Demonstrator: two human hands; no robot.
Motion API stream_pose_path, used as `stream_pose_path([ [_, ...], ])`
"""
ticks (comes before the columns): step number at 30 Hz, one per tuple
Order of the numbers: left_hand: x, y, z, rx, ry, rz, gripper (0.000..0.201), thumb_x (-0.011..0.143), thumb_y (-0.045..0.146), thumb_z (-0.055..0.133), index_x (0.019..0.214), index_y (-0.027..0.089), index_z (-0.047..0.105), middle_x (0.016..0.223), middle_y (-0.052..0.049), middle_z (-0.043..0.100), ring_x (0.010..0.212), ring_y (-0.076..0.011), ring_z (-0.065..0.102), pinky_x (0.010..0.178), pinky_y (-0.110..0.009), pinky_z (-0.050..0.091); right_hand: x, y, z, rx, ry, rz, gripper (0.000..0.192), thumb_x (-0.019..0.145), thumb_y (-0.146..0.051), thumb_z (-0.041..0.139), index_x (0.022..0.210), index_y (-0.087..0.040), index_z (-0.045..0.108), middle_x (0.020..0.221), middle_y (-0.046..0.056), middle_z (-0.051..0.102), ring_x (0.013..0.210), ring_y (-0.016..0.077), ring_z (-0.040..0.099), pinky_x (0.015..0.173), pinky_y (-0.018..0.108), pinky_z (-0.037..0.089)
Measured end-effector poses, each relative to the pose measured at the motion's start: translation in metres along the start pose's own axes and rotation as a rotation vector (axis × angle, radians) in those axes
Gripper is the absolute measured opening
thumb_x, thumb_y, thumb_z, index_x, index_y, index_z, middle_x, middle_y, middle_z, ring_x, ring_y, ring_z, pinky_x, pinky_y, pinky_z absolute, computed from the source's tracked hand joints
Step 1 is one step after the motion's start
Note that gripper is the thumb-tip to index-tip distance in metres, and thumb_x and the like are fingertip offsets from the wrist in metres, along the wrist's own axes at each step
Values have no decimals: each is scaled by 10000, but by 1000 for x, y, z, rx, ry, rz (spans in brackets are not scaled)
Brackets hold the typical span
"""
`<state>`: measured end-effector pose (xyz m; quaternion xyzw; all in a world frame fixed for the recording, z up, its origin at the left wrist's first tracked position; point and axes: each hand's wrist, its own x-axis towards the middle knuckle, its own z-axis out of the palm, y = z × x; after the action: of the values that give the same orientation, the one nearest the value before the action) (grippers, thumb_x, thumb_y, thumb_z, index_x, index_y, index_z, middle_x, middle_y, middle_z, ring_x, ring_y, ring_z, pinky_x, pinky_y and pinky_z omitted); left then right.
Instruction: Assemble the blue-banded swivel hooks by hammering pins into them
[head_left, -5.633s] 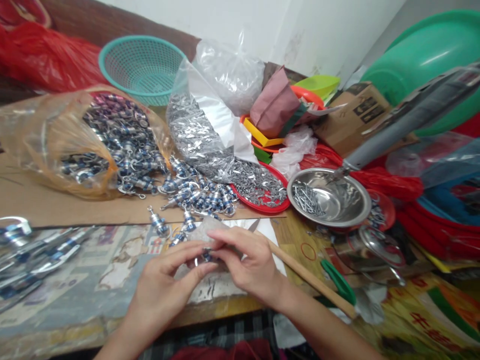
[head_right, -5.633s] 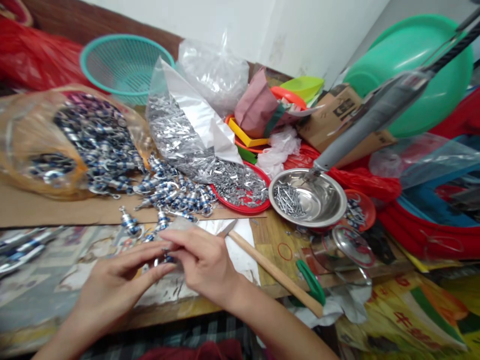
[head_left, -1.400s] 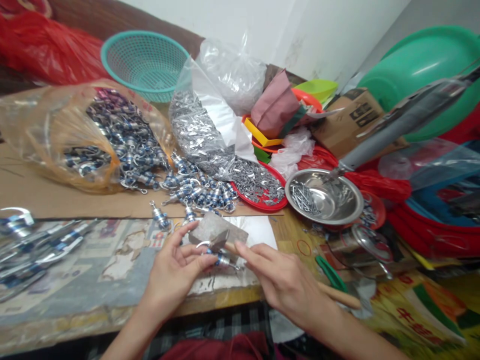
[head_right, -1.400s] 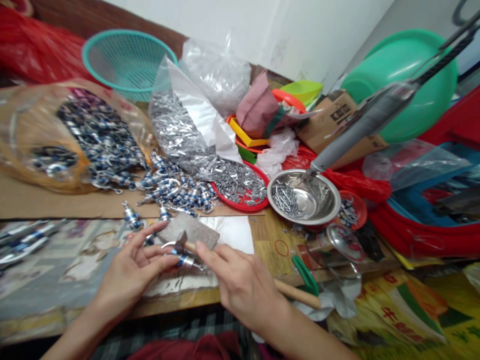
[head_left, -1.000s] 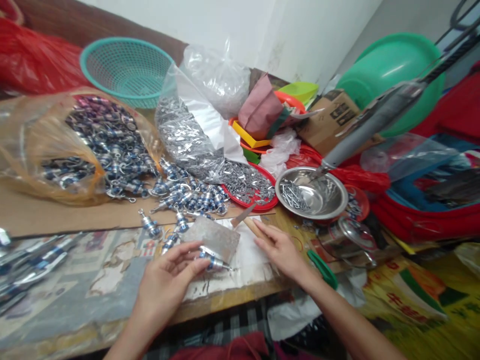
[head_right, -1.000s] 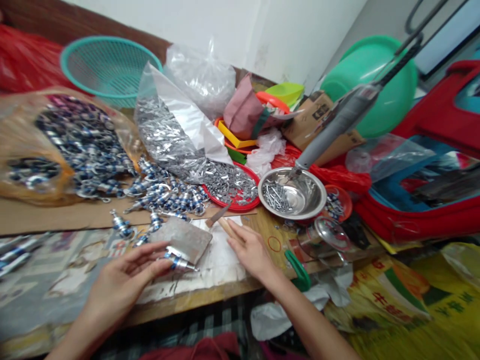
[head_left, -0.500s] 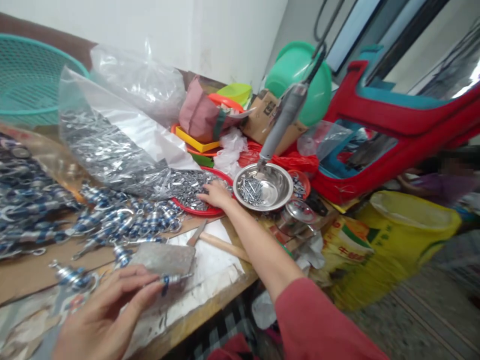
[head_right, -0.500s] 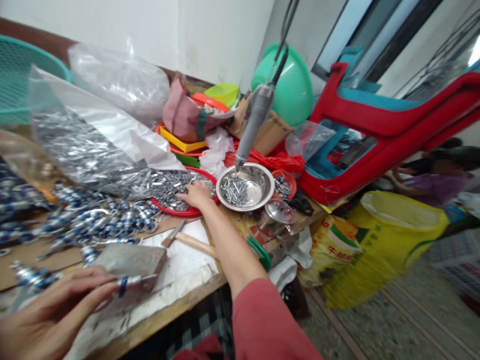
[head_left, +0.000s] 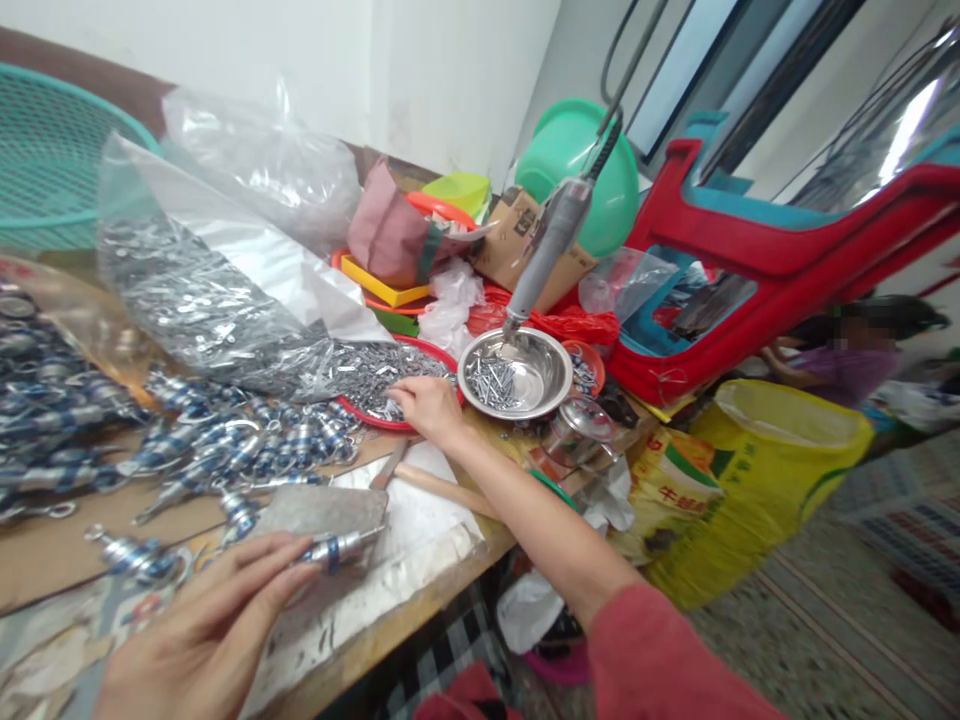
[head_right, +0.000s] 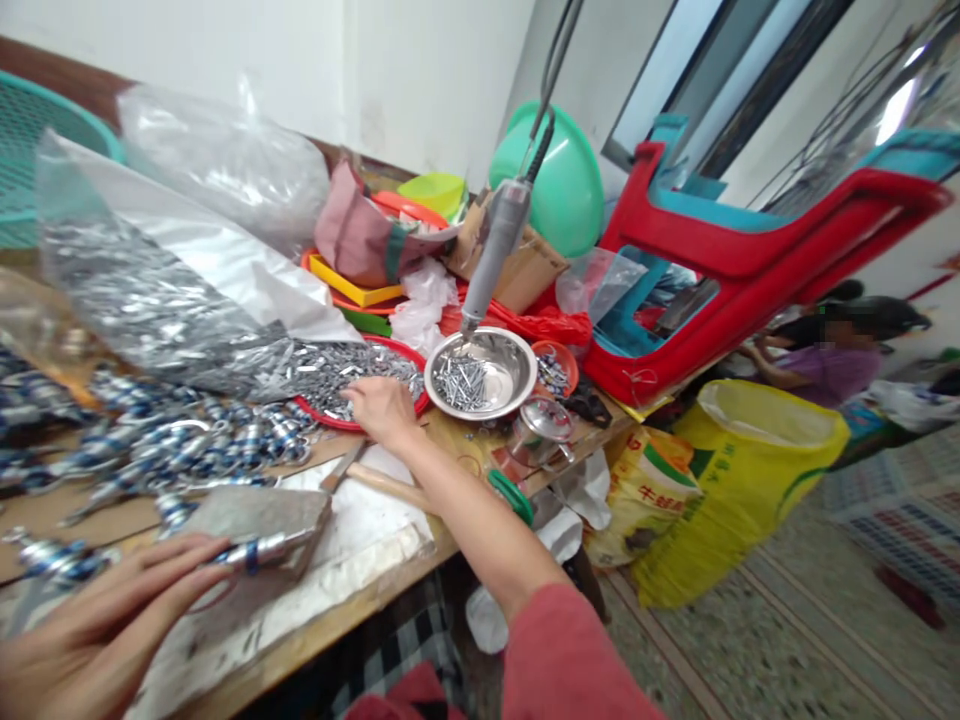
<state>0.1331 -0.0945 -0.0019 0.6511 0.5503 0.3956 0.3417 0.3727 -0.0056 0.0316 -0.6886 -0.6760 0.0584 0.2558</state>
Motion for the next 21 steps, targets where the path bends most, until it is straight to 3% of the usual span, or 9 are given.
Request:
stream_pose_path([
  [3,-4,0,1,-8,-81,-69,251,703,505,548,742,333,727,984,17,709,1074,-303,559,1037,-479,288,-35,-28,3,256,-65,-98,197,801,-321,578,909,-196,686,861,-5,707,753,107,640,681,188,476],
  [6,-7,11,3,26,19,-153,309,646,529,602,808,293,720,946,-17,722,1015,-311,596,984,-471,368,-71,-50,1,439,-155,-255,78,740,-204,646,787,-187,706,755,-6,709,691,108,643,651,182,480],
  [9,-11,27,6,53,101,-92,383,623,471,656,955,281,685,818,-10,741,842,-287,664,878,-424,460,-93,-59,-8,327,-139,-401,147,762,-87,576,790,-171,694,766,12,700,733,125,626,693,207,463],
  [14,-17,36,12,-65,201,111,268,633,344,698,899,318,703,767,33,744,679,-206,681,746,-299,516,-102,-60,-26,189,-118,-534,186,814,-80,476,848,-170,634,797,26,652,750,138,586,681,225,448],
  [21,-14,32,10,-72,157,214,260,622,226,713,868,307,723,799,6,754,700,-207,690,723,-285,535,-111,-61,-33,92,-211,-584,266,817,-34,384,927,-164,588,863,54,617,818,157,574,697,232,463],
])
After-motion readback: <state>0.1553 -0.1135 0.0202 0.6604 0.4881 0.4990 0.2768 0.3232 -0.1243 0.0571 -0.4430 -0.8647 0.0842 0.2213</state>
